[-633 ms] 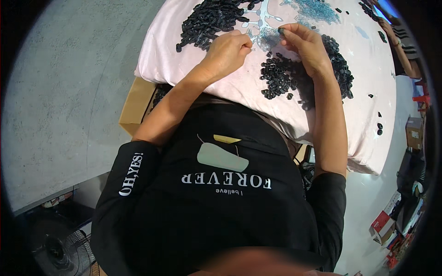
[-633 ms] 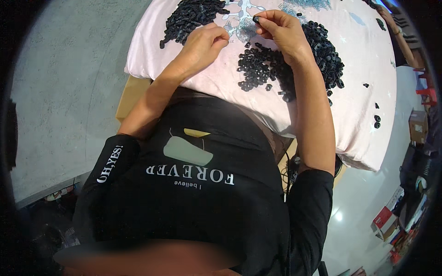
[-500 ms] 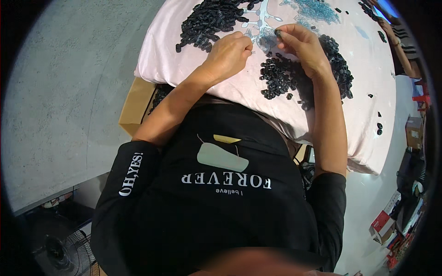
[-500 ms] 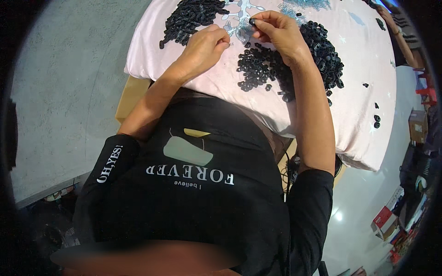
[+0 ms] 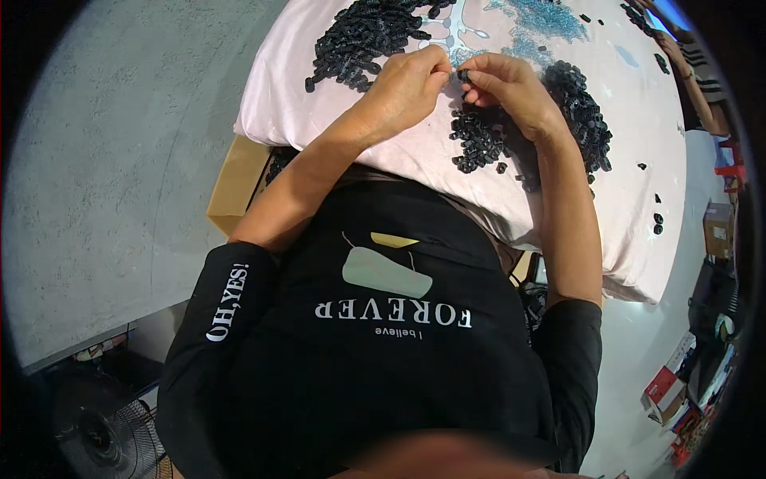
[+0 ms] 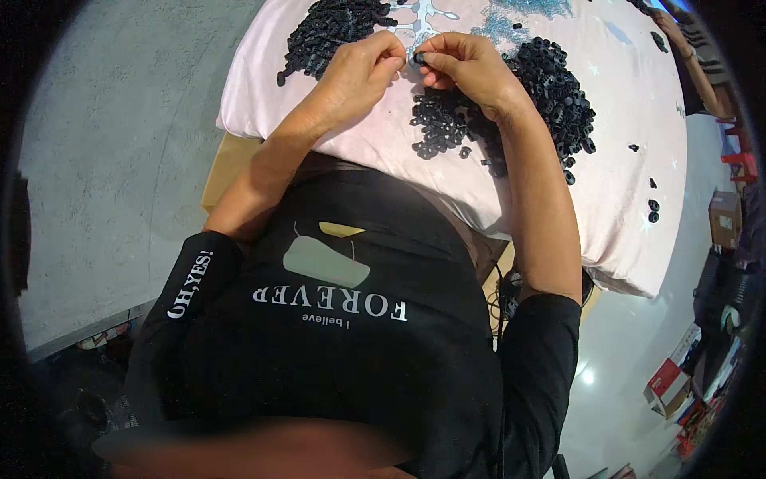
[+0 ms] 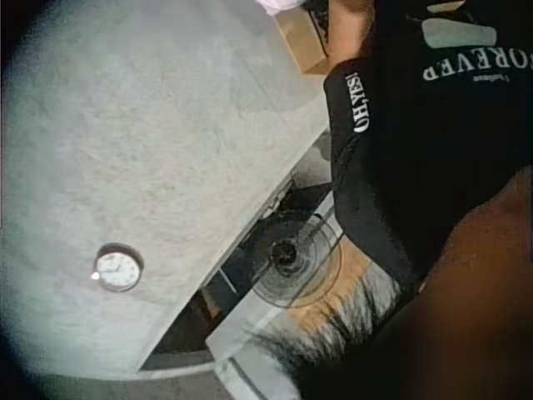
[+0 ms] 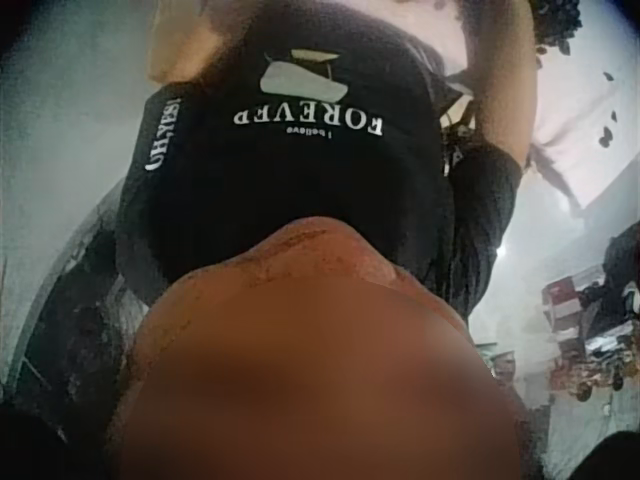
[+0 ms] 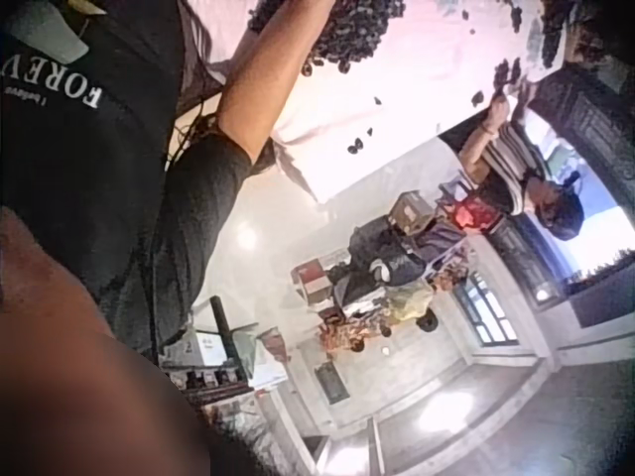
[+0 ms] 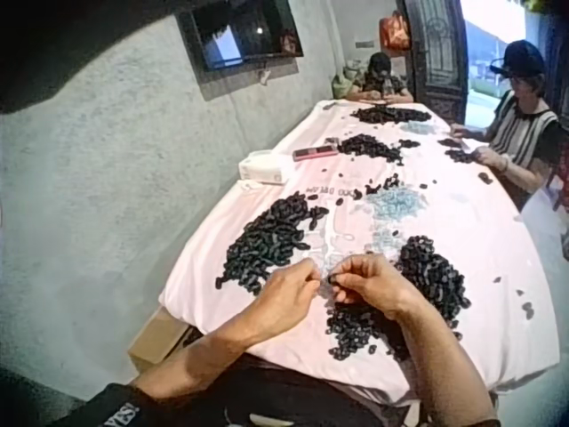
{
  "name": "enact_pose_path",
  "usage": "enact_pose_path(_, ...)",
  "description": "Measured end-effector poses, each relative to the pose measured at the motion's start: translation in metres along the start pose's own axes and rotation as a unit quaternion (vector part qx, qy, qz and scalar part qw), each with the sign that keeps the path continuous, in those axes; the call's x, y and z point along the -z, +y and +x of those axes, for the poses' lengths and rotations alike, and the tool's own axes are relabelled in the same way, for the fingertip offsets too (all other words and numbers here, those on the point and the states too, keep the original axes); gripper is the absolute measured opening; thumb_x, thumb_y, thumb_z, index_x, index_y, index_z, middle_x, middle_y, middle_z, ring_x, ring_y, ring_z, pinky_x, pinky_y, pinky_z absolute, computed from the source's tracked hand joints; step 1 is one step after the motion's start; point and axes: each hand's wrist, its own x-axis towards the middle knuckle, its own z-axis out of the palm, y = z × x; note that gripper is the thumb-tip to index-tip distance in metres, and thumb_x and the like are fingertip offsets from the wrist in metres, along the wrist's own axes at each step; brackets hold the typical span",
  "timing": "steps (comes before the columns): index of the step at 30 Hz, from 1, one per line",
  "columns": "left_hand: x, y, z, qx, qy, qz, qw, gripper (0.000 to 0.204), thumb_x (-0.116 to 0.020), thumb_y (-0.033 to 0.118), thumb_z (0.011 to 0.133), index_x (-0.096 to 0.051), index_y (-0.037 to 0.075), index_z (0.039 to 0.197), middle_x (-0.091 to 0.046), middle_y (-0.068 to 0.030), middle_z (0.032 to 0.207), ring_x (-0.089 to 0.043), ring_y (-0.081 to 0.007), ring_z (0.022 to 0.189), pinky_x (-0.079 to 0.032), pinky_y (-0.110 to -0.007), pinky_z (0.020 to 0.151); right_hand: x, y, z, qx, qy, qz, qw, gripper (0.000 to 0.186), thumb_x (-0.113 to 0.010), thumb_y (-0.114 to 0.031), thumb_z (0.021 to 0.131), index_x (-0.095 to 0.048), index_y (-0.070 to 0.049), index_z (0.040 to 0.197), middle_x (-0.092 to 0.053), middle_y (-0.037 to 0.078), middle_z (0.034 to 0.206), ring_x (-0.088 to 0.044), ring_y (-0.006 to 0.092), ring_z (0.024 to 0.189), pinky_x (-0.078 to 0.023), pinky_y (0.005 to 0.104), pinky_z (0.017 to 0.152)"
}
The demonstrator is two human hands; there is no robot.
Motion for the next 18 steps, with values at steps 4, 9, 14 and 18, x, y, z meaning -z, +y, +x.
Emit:
enact_pose_path(4,-0.002,-0.002,0.001,-0.012,0.006,-0.005,1.0,0.01,-0.055,0.009,0.092,-0.057,-0.001,0.092,-0.06,-0.0121,0.072,-0.058,-0.0184,0.064,-0.047,-0.032,0.06,-0.001,0.001,0.003,-0.002,0.004,0.007,1.0,0.016,-0.057,-0.01,0.096,-0.064,0.0,0.107,-0.066,0.002,0.083,-0.062,0.0069,0.07,-0.052,0.019,0.065)
enact_pose_path(9,0.003,-0.009,-0.005,-0.05,-0.043,0.063,0.996,0.009,-0.056,0.008,0.089,-0.06,0.0,0.091,-0.06,-0.0122,0.076,-0.059,-0.0212,0.068,-0.047,-0.034,0.065,0.009,-0.001,0.003,0.02,0.031,0.0,0.999,0.02,-0.057,-0.014,0.096,-0.062,-0.001,0.11,-0.066,0.002,0.088,-0.062,0.0068,0.076,-0.051,0.0195,0.072)
enact_pose_path(14,0.017,-0.008,-0.017,-0.04,-0.129,0.023,0.991,0.009,-0.058,0.008,0.087,-0.061,0.001,0.091,-0.06,-0.0123,0.079,-0.059,-0.0238,0.072,-0.046,-0.034,0.068,0.01,-0.001,0.003,0.025,0.022,-0.019,0.999,0.021,-0.058,-0.014,0.095,-0.062,-0.001,0.111,-0.066,0.002,0.089,-0.062,0.0073,0.076,-0.051,0.0203,0.073)
enact_pose_path(18,0.021,-0.014,-0.028,-0.039,-0.189,0.02,0.981,0.009,-0.057,0.008,0.085,-0.061,0.001,0.091,-0.058,-0.0113,0.081,-0.058,-0.0257,0.074,-0.046,-0.034,0.069,0.004,-0.005,0.001,0.029,0.033,-0.005,0.999,0.017,-0.058,-0.011,0.096,-0.064,0.0,0.108,-0.066,0.003,0.084,-0.062,0.0069,0.07,-0.053,0.0201,0.067)
